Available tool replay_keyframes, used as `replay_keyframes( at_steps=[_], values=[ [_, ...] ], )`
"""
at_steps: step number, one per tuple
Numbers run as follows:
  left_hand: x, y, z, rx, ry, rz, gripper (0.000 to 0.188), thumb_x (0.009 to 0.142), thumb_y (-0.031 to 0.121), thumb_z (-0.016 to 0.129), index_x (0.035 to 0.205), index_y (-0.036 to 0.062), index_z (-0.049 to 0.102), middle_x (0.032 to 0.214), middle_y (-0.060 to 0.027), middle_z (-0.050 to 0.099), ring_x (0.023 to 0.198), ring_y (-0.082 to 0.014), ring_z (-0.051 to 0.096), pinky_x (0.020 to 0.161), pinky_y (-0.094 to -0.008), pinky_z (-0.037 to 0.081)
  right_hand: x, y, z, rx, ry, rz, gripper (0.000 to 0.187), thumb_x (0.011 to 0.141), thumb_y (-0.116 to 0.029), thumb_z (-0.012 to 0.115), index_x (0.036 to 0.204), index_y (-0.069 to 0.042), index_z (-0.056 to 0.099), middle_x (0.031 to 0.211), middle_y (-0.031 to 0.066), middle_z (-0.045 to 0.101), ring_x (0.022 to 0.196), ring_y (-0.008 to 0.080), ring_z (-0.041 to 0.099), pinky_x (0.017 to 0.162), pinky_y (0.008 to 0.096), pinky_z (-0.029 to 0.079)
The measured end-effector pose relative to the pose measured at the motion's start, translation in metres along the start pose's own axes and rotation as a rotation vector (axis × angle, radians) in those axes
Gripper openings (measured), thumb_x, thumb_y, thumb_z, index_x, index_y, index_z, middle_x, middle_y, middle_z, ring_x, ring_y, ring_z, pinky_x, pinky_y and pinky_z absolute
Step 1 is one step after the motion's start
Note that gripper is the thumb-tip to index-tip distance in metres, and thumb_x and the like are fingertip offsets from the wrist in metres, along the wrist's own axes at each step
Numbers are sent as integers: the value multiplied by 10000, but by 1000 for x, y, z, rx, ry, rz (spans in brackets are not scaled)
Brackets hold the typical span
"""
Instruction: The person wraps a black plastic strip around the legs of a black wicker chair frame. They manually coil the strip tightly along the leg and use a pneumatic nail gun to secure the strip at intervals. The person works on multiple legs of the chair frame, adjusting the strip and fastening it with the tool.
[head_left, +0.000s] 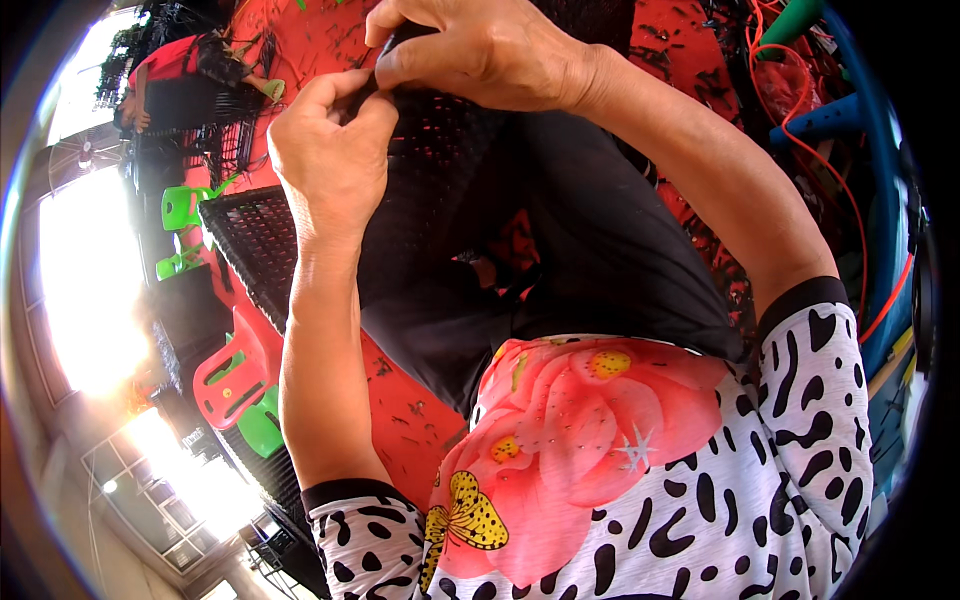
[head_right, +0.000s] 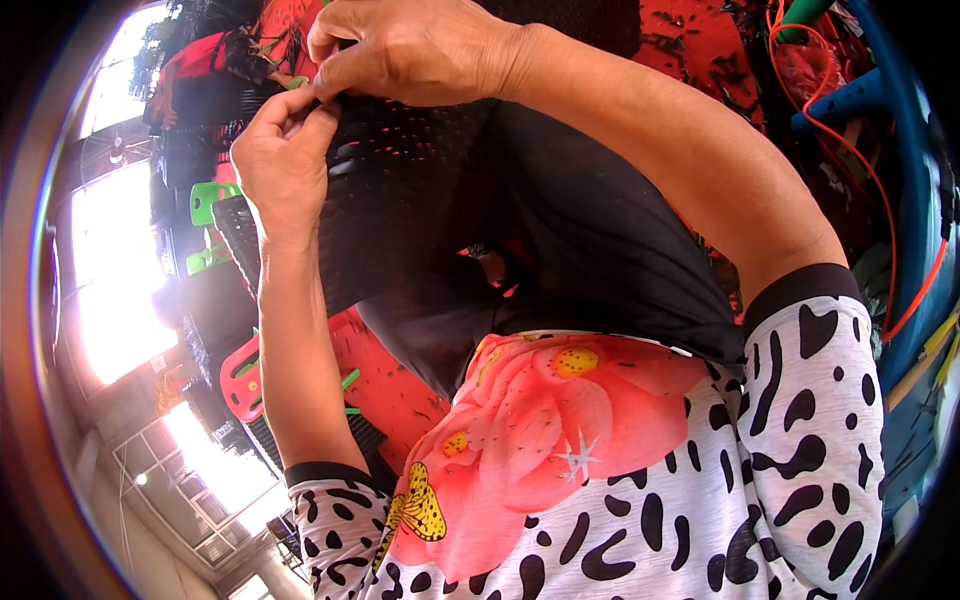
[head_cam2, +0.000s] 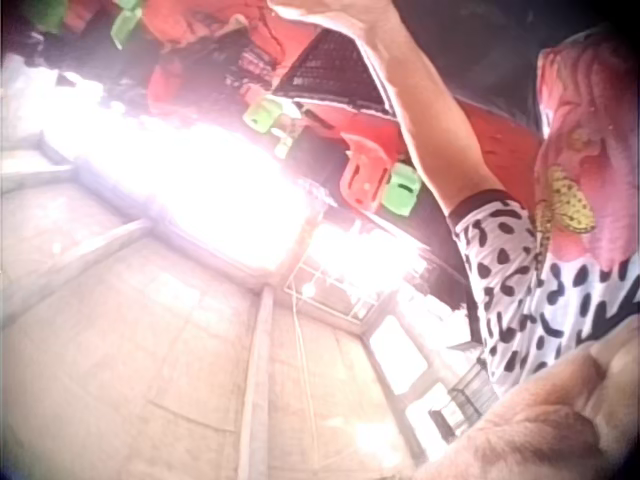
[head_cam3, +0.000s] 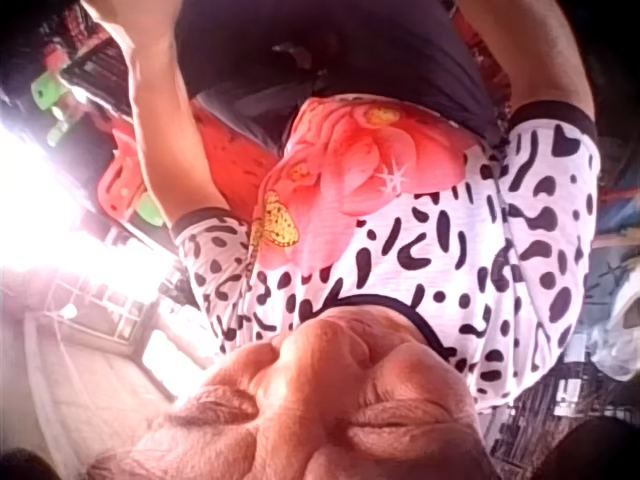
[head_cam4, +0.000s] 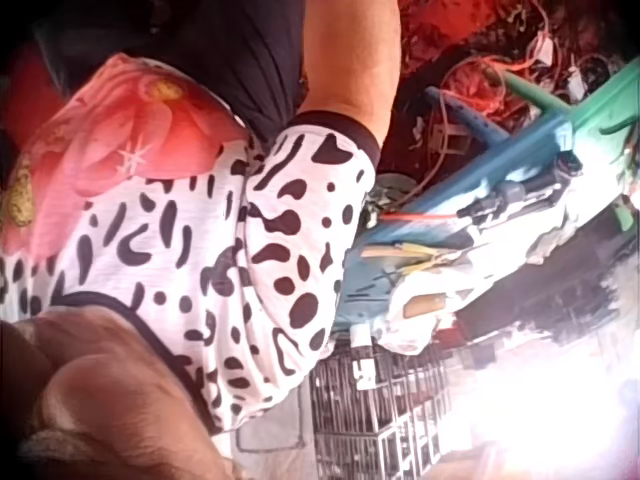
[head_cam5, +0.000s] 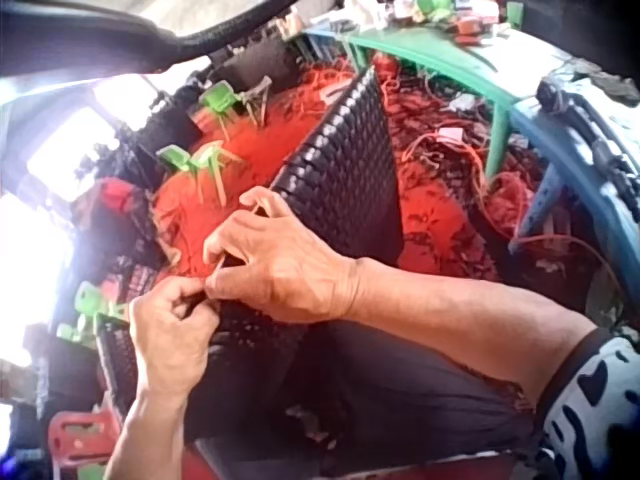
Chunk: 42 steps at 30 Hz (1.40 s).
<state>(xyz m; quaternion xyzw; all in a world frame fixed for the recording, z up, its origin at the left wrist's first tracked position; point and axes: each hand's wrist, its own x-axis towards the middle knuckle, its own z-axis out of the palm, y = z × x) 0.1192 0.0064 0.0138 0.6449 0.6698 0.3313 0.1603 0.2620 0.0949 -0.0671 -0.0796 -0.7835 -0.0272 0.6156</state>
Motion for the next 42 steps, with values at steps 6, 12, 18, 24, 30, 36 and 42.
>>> replay_keyframes(
  at_steps=[6,12,18,24,30,36,42],
  values=[
    [4,-6,-2,-27,1,23,230,759,45,648,956,-69,677,732,-73,689,637,-61,596,598,-205,467,5,-5,-5,-12,-94,64,102,767,-129,610,835,-185,662,902,-4,546,886,180,543,882,435,322],
    [6,-6,1,19,8,19,223,760,41,651,950,-75,674,719,-63,682,628,-59,584,588,-203,459,5,-5,-6,-28,-119,56,121,766,-109,598,839,-177,667,888,3,551,878,185,540,862,420,315],
    [9,-8,2,-20,3,24,223,758,47,653,945,-74,673,738,-67,688,648,-65,590,614,-216,471,5,-3,-1,50,-128,126,114,778,-111,589,847,-161,665,861,11,559,879,192,542,856,393,316],
    [9,-8,6,-9,18,32,231,760,73,655,943,-67,676,749,-80,692,655,-89,608,632,-229,480,0,-3,-6,145,82,161,102,774,-36,600,841,-97,647,887,17,573,881,217,549,789,376,392],
    [11,-15,3,11,29,24,259,742,104,661,947,-53,683,759,-99,696,682,-113,627,662,-251,488,-89,-67,-58,-33,20,614,335,703,49,651,1012,-75,621,1005,93,607,934,298,601,777,382,504],
    [7,-5,1,216,72,164,259,749,170,660,945,6,703,813,-129,707,721,-190,663,719,-300,498,-177,-151,-158,-173,-102,1069,266,746,105,560,955,-45,627,837,85,602,755,206,622,651,304,502],
    [24,-46,8,96,27,154,227,763,77,620,949,-40,676,809,-128,699,726,-184,657,719,-306,501,-148,-168,-256,-383,-5,1133,278,765,57,610,1029,-29,604,830,87,593,744,188,625,644,294,504]
  ],
)
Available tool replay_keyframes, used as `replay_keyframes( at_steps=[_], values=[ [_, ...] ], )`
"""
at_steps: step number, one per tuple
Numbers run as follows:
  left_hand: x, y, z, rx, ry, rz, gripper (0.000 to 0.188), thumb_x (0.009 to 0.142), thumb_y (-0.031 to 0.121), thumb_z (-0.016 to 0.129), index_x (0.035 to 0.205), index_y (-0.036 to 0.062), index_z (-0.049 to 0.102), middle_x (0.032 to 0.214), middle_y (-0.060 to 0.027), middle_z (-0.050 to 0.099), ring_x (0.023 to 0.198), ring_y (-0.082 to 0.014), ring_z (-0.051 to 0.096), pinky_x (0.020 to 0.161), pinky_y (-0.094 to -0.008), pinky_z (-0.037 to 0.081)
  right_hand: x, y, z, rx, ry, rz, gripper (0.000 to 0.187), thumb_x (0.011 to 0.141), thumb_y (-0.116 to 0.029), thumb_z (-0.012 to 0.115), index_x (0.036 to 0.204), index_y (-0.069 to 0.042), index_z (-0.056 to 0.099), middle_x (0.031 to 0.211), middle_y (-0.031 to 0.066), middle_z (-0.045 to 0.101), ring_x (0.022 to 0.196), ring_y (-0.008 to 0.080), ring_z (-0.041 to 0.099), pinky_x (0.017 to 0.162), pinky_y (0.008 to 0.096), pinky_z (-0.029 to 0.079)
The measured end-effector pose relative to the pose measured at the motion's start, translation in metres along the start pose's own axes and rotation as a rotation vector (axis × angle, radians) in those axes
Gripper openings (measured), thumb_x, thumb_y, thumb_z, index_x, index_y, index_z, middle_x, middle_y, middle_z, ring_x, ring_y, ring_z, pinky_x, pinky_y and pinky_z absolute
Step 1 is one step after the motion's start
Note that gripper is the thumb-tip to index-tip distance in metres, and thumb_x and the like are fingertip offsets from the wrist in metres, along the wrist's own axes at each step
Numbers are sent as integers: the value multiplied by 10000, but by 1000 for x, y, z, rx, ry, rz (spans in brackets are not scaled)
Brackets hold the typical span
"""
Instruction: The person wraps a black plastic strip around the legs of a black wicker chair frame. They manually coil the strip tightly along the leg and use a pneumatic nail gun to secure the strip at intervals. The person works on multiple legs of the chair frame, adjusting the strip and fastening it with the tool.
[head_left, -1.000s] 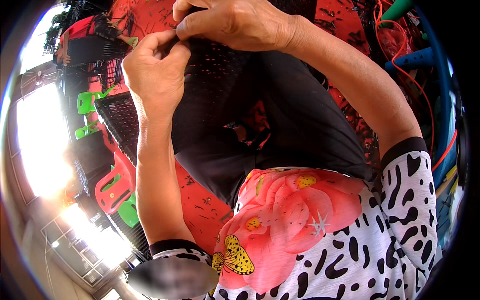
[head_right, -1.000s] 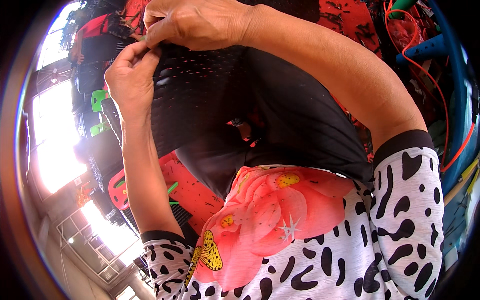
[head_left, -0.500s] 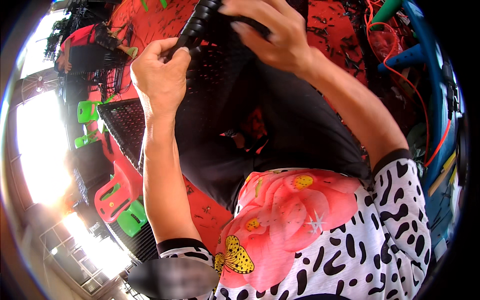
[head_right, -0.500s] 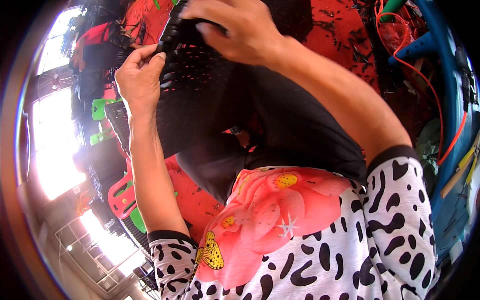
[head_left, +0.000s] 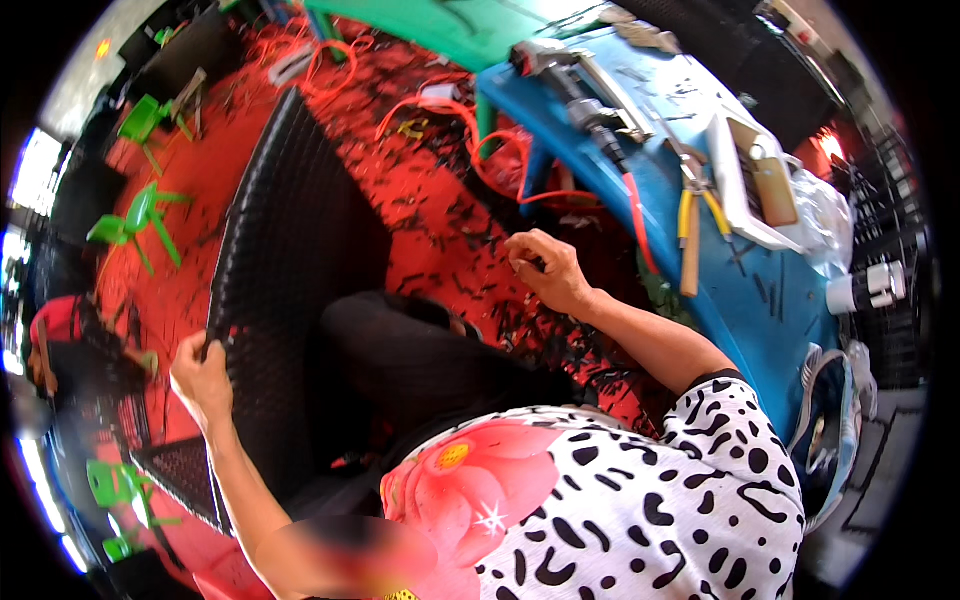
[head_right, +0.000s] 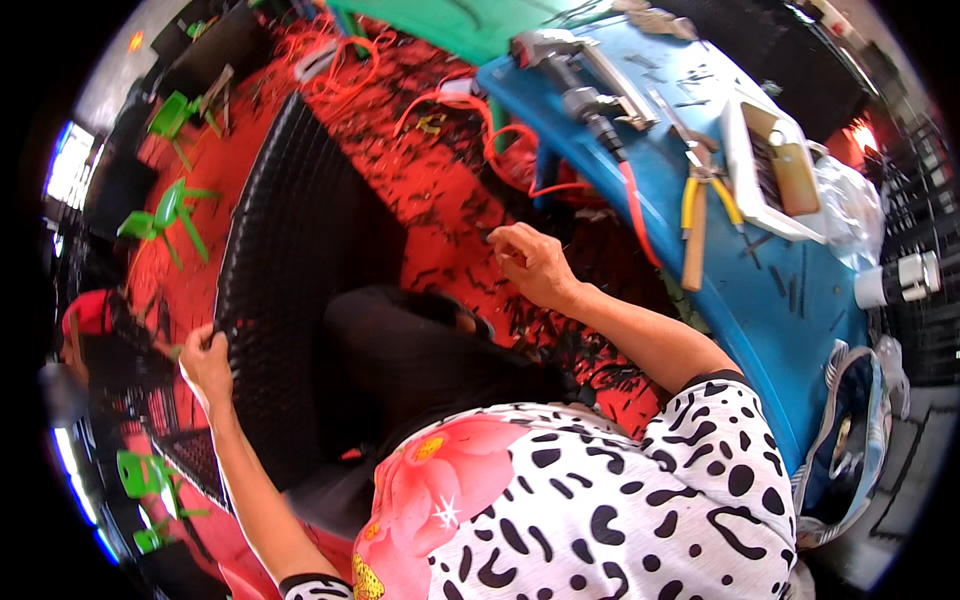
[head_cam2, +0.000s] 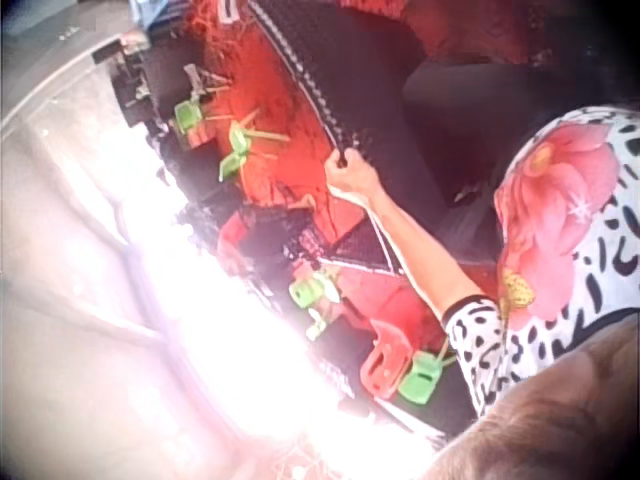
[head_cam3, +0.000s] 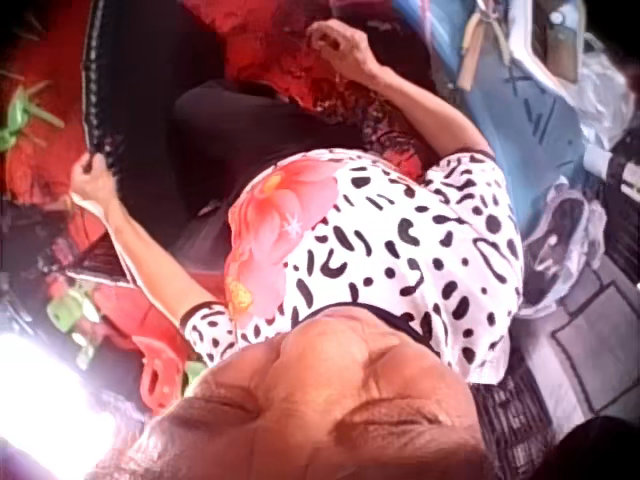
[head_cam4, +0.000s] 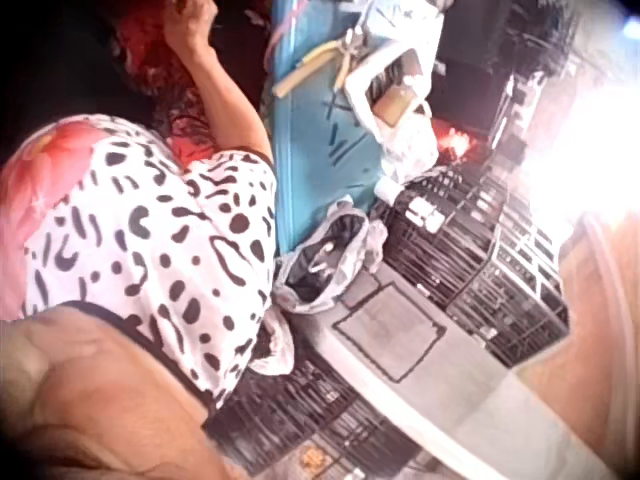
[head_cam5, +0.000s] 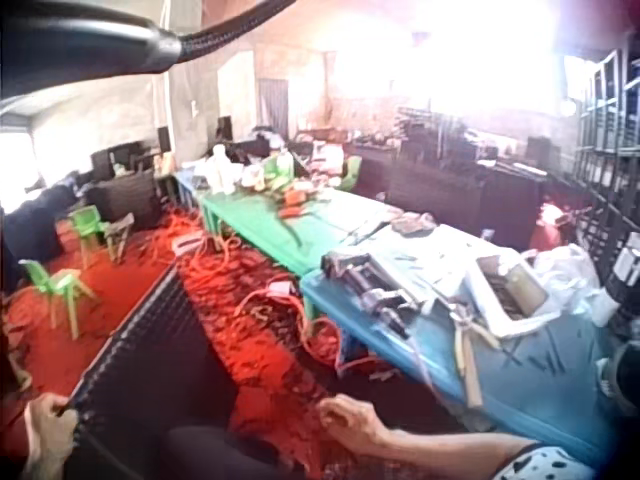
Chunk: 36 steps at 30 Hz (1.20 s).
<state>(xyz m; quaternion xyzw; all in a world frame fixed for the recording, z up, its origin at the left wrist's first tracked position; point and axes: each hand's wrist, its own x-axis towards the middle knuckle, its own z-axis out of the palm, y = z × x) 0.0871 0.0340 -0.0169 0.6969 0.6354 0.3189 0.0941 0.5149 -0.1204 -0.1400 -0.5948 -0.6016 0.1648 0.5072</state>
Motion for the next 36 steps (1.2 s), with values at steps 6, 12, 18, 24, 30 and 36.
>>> replay_keyframes(
  at_steps=[6,12,18,24,30,36],
  values=[
    [4,11,1,29,-27,-63,231,760,84,621,943,-49,664,789,-125,689,698,-179,648,691,-312,502,65,5,-95,-294,290,60,205,799,-82,655,992,-28,615,789,114,660,693,223,658,639,332,520],
    [-4,14,3,-48,8,-43,200,760,43,619,933,-49,665,728,-100,669,621,-141,609,616,-292,486,186,45,-137,-832,263,526,559,744,-433,720,1079,6,632,1097,191,651,1035,336,621,852,422,495],
    [-11,14,4,-100,27,-70,181,751,12,623,916,-53,661,721,-87,650,604,-115,575,591,-278,469,240,71,-116,-897,9,722,704,710,-460,766,1200,15,593,1257,176,586,1178,298,564,943,414,479],
    [-16,26,2,-122,44,-157,193,732,41,637,906,-40,667,746,-125,667,667,-183,631,661,-312,492,234,87,-112,-941,-41,774,554,737,-262,713,1207,2,585,1291,194,555,1174,315,564,953,427,479],
    [-8,27,9,-29,60,-17,169,733,83,646,872,-9,676,774,-164,667,694,-267,646,680,-361,494,217,19,-101,-822,-148,409,622,655,-286,779,1100,88,559,863,235,674,806,346,680,749,411,540],
    [-13,35,3,77,93,-27,223,726,162,648,895,24,697,798,-169,674,773,-330,655,729,-413,510,160,-128,-47,-204,-297,53,549,709,-187,719,1181,26,536,775,131,643,744,221,646,734,346,516]
  ],
)
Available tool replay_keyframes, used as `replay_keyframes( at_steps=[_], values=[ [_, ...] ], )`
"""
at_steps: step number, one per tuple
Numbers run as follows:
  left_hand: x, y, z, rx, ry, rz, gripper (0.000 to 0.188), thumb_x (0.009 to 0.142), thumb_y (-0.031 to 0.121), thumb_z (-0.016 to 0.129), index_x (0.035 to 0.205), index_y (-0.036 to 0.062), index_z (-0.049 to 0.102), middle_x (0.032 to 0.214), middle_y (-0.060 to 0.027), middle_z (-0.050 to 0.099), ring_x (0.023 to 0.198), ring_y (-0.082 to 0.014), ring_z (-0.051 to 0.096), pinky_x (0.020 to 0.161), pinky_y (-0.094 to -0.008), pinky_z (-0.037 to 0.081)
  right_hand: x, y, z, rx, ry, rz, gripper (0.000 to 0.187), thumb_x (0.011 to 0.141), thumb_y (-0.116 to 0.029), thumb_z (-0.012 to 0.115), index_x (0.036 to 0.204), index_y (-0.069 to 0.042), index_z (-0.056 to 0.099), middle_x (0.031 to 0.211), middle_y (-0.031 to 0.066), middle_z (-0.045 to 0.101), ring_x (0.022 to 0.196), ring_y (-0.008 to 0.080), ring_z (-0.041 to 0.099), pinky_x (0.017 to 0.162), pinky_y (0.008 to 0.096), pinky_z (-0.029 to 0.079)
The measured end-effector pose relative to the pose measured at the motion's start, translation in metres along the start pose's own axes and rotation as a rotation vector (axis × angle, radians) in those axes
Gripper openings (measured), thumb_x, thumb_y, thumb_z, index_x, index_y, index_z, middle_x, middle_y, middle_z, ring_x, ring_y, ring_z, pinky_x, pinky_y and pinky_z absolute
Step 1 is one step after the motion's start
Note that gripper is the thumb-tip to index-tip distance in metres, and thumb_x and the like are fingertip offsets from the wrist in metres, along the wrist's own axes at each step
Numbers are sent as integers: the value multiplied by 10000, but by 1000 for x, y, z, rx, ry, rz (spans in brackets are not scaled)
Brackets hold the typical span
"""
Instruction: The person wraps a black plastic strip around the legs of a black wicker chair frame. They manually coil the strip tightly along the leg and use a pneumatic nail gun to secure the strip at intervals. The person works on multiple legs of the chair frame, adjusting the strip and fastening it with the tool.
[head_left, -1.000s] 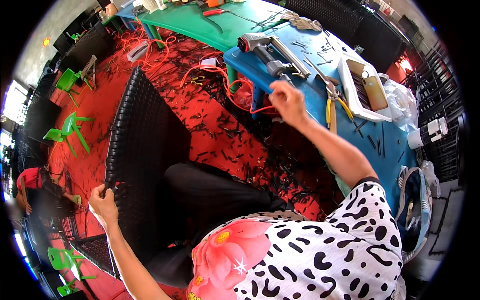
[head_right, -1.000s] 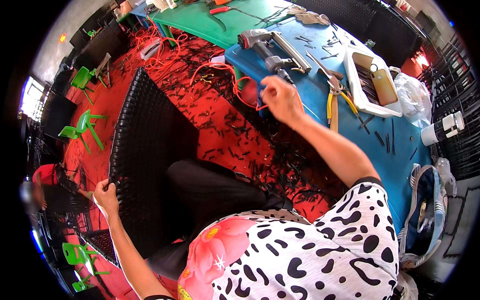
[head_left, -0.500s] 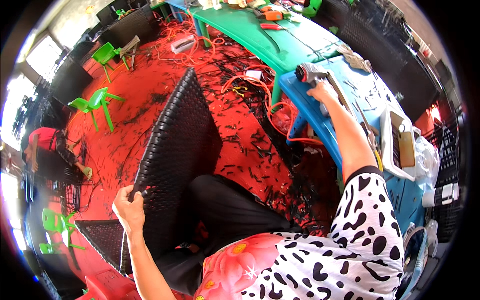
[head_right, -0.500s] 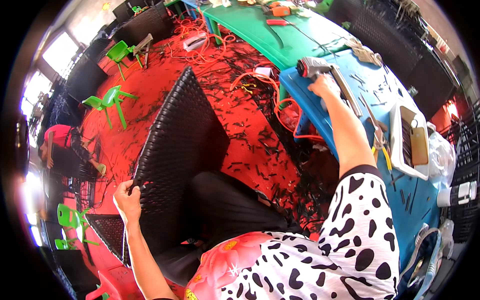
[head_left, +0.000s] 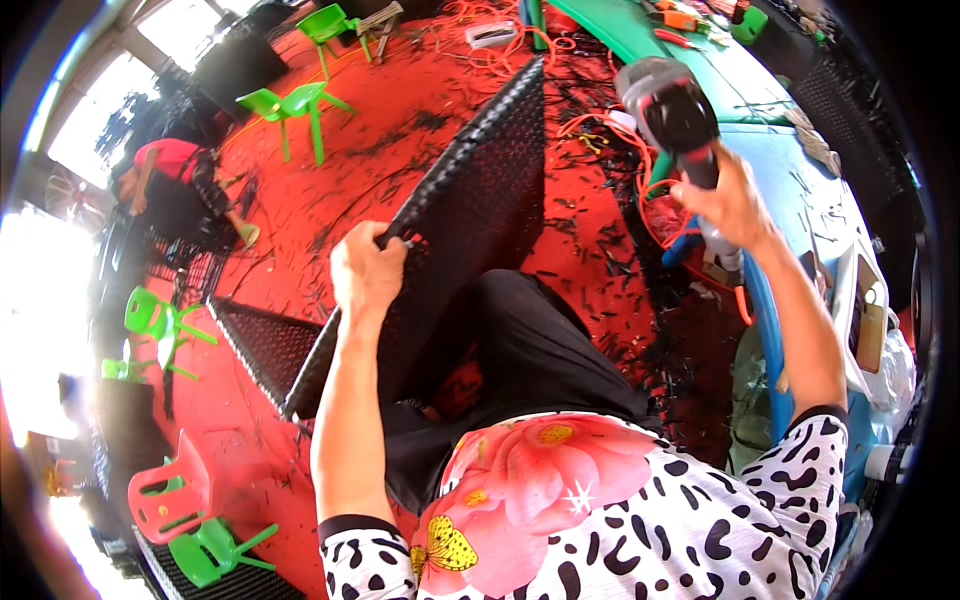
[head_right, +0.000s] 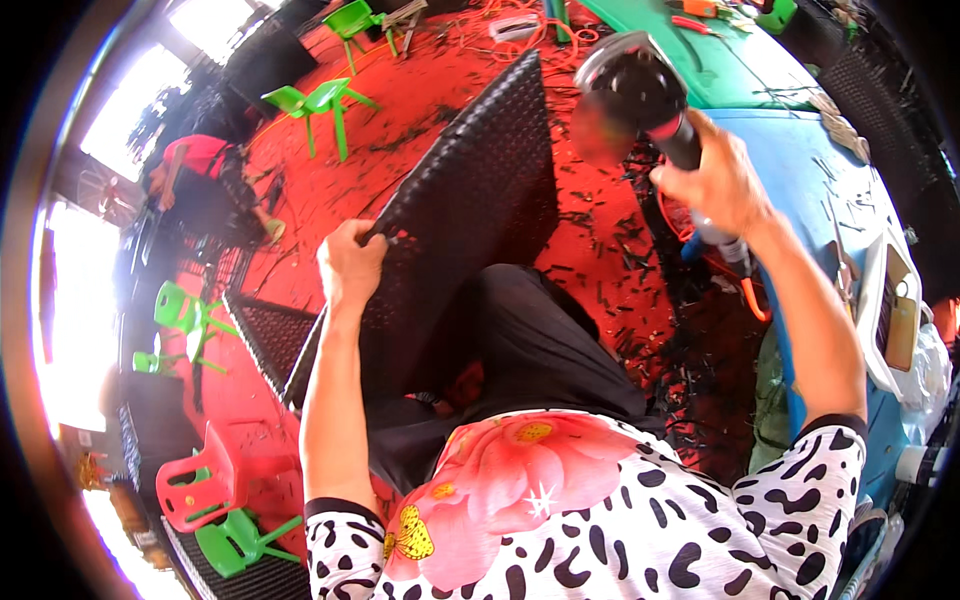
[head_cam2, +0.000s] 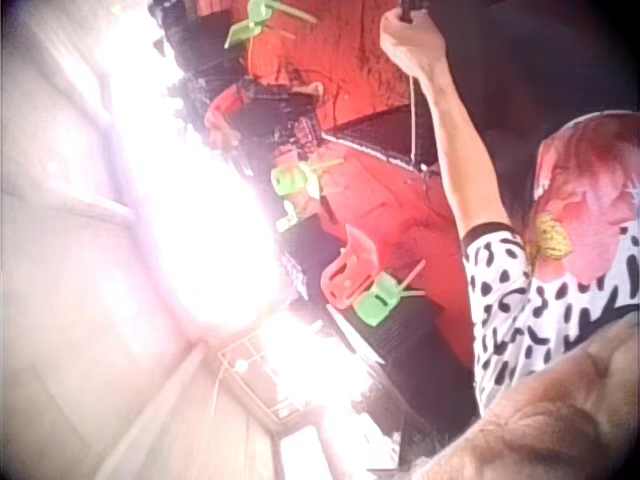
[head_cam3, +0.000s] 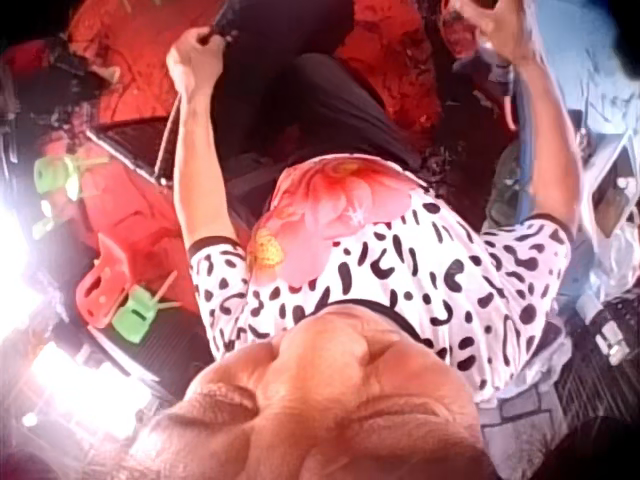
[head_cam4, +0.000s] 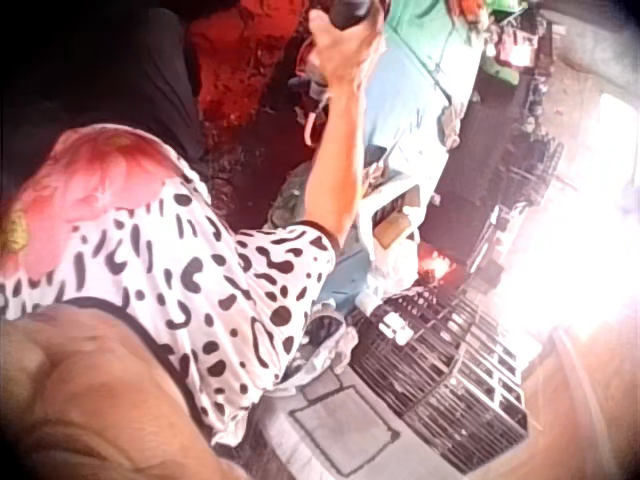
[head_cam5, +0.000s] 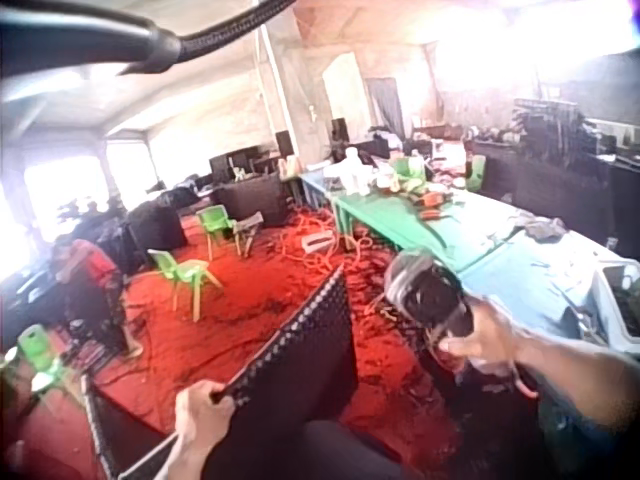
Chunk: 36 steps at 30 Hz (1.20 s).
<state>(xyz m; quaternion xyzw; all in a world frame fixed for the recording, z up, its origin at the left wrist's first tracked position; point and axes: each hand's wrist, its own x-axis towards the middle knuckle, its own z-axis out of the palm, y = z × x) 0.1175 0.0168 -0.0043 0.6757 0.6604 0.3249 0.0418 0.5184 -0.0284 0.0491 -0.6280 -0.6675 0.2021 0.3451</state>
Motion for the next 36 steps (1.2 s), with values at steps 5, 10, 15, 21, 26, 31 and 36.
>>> replay_keyframes(
  at_steps=[5,10,15,21,26,31,36],
  values=[
    [0,7,4,-14,-48,-50,211,729,166,639,877,26,689,819,-177,674,799,-349,647,747,-430,505,-48,-28,91,264,-101,-399,687,662,-162,723,1293,-16,494,906,179,678,843,293,682,796,342,525],
    [-3,13,-1,4,-48,-124,263,729,183,637,925,15,689,884,-193,674,850,-350,642,784,-431,494,-57,-24,156,225,-336,-539,800,599,-140,730,1333,-27,433,862,196,660,787,384,647,704,432,528],
    [-1,6,2,-6,-37,-88,282,720,178,638,939,9,693,907,-188,679,849,-339,652,788,-419,496,-49,-2,202,560,-389,-601,810,601,-155,782,1313,17,437,917,209,658,819,398,641,725,420,524],
    [3,8,4,-55,-66,-143,256,724,159,647,920,1,689,878,-185,681,833,-329,660,781,-395,505,-37,1,225,696,-452,-625,807,600,-175,809,1296,10,443,1013,216,652,889,402,642,779,420,523],
    [9,6,11,-146,-55,-153,226,719,103,660,916,-6,686,846,-167,686,765,-303,664,729,-363,511,-34,5,235,728,-378,-659,820,606,-177,811,1308,3,428,1035,206,655,891,399,644,778,422,529],
    [12,2,15,-194,-44,-156,209,721,89,671,905,-10,683,781,-149,681,687,-239,658,675,-332,505,-25,12,236,751,-448,-652,858,602,-165,798,1343,5,400,973,207,657,845,404,645,756,418,529],
    [11,-3,15,-270,-59,-178,216,723,79,674,917,-17,679,756,-131,680,649,-197,638,654,-308,500,-20,17,242,782,-452,-687,886,587,-137,768,1368,13,378,902,210,649,785,417,635,725,419,524]
  ],
)
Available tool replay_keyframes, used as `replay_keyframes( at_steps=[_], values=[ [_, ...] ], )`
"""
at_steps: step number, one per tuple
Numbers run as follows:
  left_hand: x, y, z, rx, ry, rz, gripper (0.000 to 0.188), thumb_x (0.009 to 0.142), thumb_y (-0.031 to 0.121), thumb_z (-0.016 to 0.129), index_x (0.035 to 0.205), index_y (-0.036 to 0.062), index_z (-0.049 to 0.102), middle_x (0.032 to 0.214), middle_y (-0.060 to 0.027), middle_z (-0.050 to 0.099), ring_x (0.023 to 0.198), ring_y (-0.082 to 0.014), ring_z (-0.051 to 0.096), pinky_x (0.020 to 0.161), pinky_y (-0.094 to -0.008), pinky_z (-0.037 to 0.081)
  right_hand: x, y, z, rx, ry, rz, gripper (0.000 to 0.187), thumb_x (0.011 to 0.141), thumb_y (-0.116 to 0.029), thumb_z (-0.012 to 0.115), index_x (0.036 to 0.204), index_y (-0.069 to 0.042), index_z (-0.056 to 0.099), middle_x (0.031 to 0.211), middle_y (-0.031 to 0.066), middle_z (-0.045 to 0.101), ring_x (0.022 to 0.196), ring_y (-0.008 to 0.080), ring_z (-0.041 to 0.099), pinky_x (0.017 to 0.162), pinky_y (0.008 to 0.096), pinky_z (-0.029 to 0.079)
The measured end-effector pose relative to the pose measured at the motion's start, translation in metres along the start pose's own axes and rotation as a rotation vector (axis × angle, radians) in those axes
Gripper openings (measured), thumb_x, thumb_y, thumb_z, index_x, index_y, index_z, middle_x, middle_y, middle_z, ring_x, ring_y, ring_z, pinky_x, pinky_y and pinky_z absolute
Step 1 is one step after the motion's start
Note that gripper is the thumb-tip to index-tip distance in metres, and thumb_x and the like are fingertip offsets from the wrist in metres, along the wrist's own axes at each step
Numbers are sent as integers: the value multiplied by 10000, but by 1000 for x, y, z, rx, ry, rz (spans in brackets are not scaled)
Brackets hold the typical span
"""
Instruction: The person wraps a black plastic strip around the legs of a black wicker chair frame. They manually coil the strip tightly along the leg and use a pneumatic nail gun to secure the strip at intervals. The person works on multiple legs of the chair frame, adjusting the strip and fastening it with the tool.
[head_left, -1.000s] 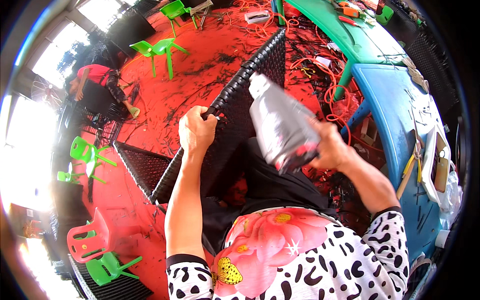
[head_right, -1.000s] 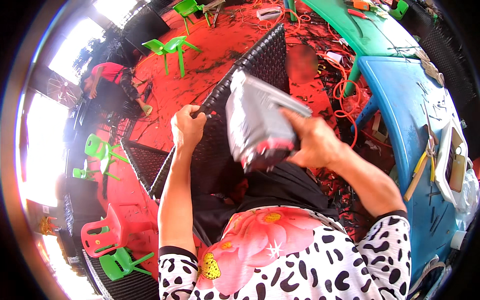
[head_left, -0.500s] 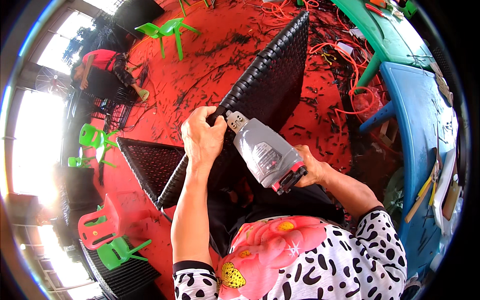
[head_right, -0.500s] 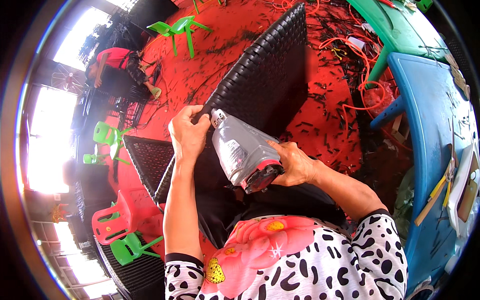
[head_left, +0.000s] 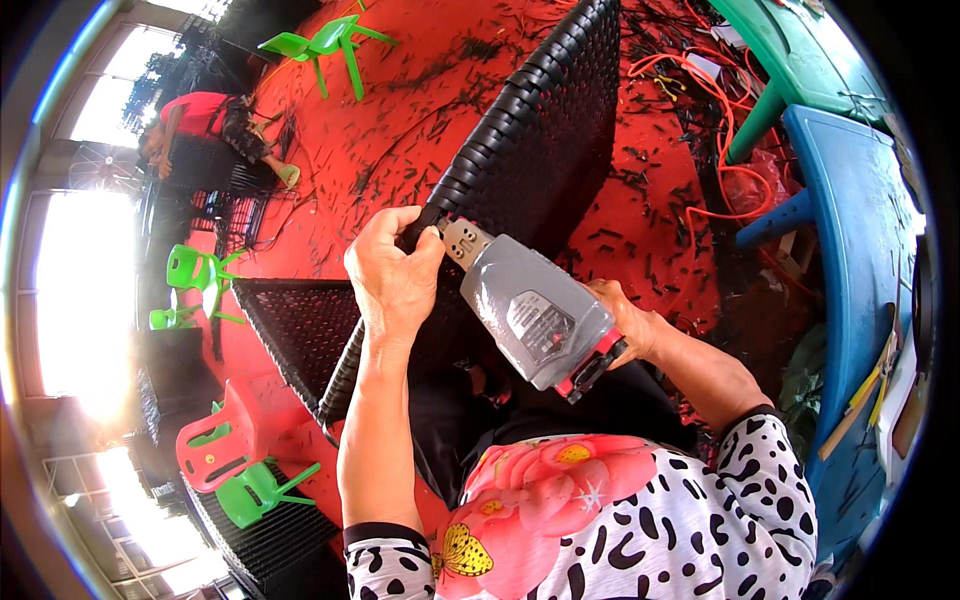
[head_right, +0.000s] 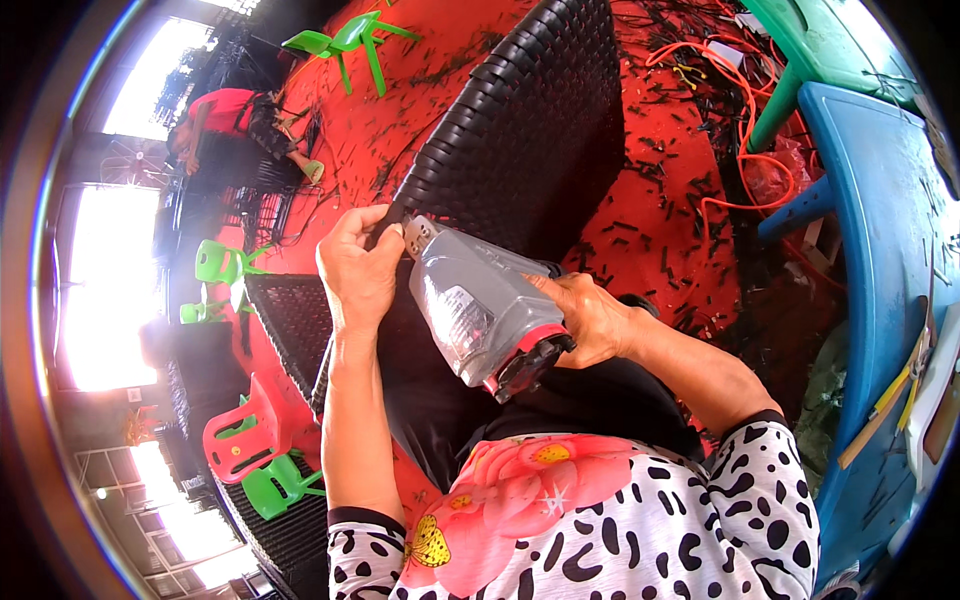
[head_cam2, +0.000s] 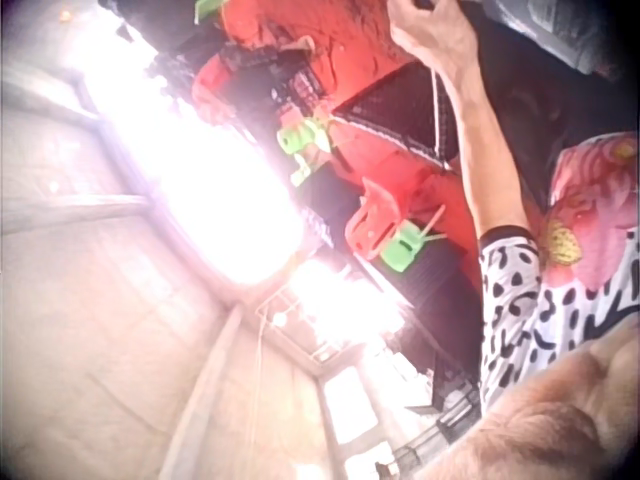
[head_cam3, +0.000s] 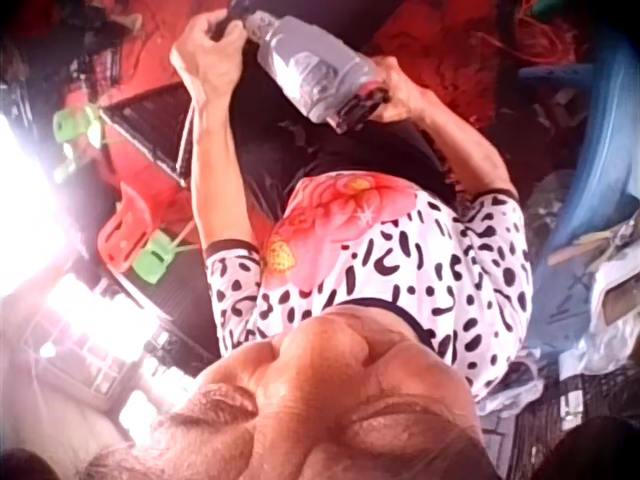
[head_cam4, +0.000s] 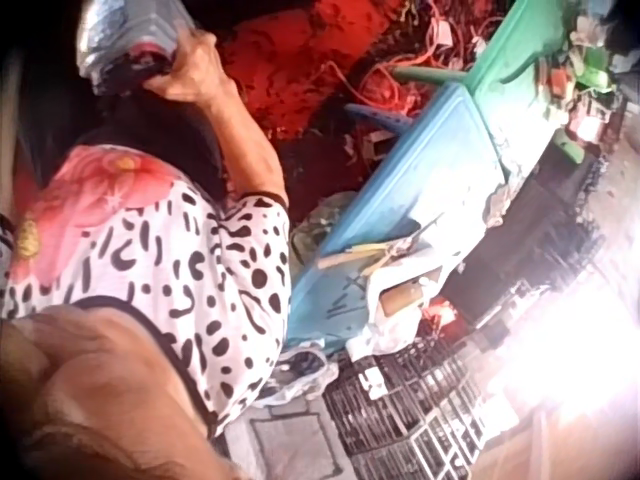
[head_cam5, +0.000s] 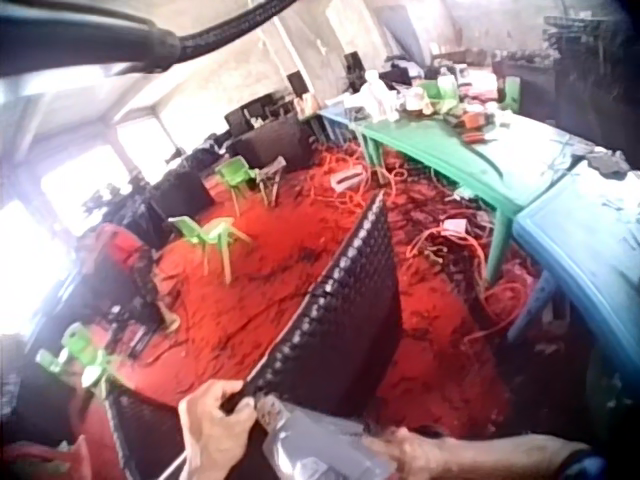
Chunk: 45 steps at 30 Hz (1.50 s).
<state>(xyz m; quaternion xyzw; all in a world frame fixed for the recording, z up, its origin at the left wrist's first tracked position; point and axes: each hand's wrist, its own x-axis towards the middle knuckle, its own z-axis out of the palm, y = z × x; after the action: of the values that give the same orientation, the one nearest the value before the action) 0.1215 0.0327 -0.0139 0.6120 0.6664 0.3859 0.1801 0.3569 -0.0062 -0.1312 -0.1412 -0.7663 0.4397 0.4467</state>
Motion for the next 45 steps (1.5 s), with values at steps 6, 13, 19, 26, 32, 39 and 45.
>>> replay_keyframes(
  at_steps=[6,13,19,26,32,39,45],
  values=[
    [0,2,-2,-20,-18,2,213,734,68,668,921,-34,673,747,-116,684,646,-158,632,643,-290,494,-2,9,-5,-24,-45,6,863,590,-153,762,1345,45,393,891,221,644,786,414,633,720,426,520],
    [0,9,-4,-30,-35,-22,211,745,59,654,929,-44,669,722,-104,672,616,-122,600,612,-274,483,5,6,-11,-62,-35,17,819,613,-156,776,1327,39,425,873,235,640,797,413,638,728,431,520],
    [0,15,-6,-33,-68,-41,196,754,54,647,923,-43,666,720,-93,670,618,-114,594,609,-263,479,8,3,-20,-68,-69,38,798,614,-152,769,1317,38,440,867,228,642,782,415,637,718,430,522],
    [-3,14,-7,-14,-52,14,202,761,56,648,940,-36,666,755,-102,680,649,-126,613,635,-271,489,7,11,-17,-30,-62,-33,714,628,-188,727,1255,56,488,977,227,648,824,398,645,748,404,524],
    [-4,11,-8,55,-51,55,231,749,39,638,967,-36,664,834,-154,686,734,-217,657,707,-314,507,5,11,-8,186,12,52,514,656,-214,705,1083,54,603,1019,232,630,825,384,634,746,389,515],
    [-11,26,-11,162,-73,35,460,757,5,630,1200,-63,526,1073,-183,634,1036,-215,615,963,-332,448,-7,27,10,353,62,127,469,663,-267,718,1010,37,633,1026,229,609,801,395,609,729,401,504],
    [-12,19,-7,194,-21,108,757,669,20,632,1357,28,318,1091,-252,612,923,-387,630,846,-437,488,-11,28,17,282,97,220,504,669,-256,729,1069,28,612,1055,231,601,799,414,613,715,401,510]
  ],
)
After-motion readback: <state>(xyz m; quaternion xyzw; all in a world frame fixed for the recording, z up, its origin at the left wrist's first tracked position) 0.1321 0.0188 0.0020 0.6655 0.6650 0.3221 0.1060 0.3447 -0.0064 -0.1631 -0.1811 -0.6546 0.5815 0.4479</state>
